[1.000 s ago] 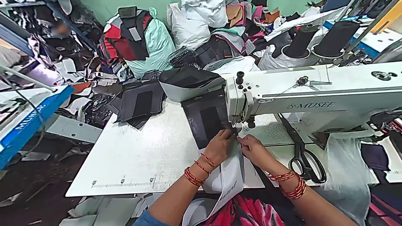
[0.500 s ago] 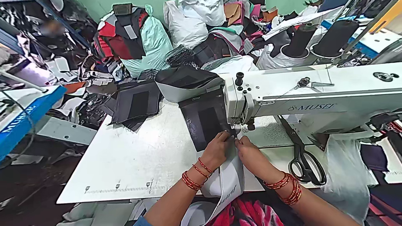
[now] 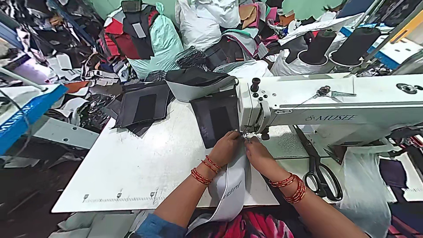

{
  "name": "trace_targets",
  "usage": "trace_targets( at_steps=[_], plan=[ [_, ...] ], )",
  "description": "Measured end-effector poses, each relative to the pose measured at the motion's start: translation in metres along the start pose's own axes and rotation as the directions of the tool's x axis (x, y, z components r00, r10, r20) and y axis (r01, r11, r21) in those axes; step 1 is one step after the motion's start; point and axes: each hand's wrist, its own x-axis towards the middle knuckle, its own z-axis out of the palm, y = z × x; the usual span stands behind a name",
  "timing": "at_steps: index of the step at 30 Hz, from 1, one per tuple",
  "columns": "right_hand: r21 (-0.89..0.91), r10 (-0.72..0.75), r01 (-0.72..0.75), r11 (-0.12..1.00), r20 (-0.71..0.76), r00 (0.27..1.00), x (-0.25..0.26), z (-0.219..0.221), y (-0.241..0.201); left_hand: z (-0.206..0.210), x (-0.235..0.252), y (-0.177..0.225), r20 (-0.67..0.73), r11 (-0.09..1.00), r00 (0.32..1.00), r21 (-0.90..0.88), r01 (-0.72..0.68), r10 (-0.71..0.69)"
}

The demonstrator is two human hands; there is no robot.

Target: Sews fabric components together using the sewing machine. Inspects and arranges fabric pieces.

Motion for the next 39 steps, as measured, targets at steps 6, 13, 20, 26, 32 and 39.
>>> trace_targets(
  at_steps=[6,13,20,26,32,39],
  plan=[
    [0.023,0.013,-0.012,1.000,-0.047,0.999,-0.002,0.004,-0.001,0.002,-0.002,-0.003,-0.012,0.999,0.999,0.011,-0.030,0.030],
    [0.101,-0.014,0.026,0.995,-0.112,0.994,-0.007,0.012,0.003,0.005,-0.005,-0.007,-0.068,0.997,0.995,0.020,-0.077,0.079],
    [0.102,-0.027,0.036,0.994,-0.088,0.996,-0.007,0.009,0.001,0.003,-0.003,-0.009,-0.039,0.996,0.995,0.021,-0.088,0.089],
    [0.100,-0.012,0.019,0.995,-0.076,0.997,-0.003,0.007,-0.002,0.000,-0.001,-0.010,-0.018,0.997,0.997,0.010,-0.080,0.080],
    [0.087,-0.008,0.015,0.996,-0.087,0.996,-0.003,0.010,-0.002,0.004,-0.002,-0.010,-0.051,0.996,0.995,0.028,-0.081,0.083],
    [0.095,-0.013,0.022,0.995,-0.091,0.996,-0.007,0.011,-0.001,0.009,-0.007,-0.013,-0.094,0.983,0.981,0.087,-0.161,0.169]
  ],
)
